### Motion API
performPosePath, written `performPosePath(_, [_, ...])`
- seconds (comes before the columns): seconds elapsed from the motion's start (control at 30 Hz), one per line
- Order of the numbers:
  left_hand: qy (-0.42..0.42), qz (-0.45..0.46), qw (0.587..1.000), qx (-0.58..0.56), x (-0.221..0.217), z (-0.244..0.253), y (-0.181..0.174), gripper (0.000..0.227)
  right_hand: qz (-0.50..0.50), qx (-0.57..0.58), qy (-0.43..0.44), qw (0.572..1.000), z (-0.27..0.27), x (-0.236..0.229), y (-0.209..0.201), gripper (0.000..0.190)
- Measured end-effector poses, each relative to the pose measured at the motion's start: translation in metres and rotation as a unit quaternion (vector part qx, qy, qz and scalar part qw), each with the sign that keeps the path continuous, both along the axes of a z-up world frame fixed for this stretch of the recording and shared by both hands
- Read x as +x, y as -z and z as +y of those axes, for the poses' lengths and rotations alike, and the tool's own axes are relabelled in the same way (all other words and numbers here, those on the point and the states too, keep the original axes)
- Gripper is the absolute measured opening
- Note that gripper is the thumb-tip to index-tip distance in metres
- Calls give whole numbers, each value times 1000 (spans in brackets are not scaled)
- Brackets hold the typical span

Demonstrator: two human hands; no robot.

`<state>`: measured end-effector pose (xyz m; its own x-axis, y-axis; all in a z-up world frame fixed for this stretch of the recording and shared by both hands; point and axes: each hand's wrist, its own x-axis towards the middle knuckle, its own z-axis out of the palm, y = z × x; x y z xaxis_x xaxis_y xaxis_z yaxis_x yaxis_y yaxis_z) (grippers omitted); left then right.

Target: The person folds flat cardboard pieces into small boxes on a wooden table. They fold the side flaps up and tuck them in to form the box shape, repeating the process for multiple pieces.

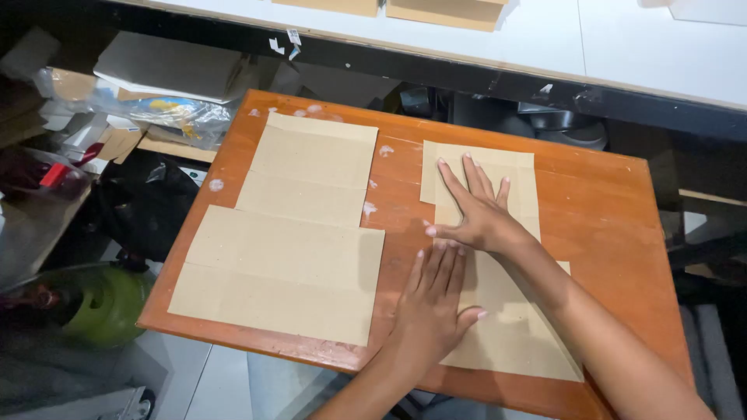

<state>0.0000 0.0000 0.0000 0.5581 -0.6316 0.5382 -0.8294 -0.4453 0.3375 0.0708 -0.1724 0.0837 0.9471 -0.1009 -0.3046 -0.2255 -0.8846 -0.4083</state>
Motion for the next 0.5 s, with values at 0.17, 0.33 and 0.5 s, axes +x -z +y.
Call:
performPosePath(0.17, [-12,13,996,86,-7,9,-20,87,-207,28,23,978,-27,-5,42,85])
performPosePath(0.33, [73,337,933,101,56,14,-93,102,-326,129,66,934,-27,-13,44,64])
performPosePath(0.5, [-1,353,933,68,132,1,-81,67,-288,129,99,944,-34,-13,43,58])
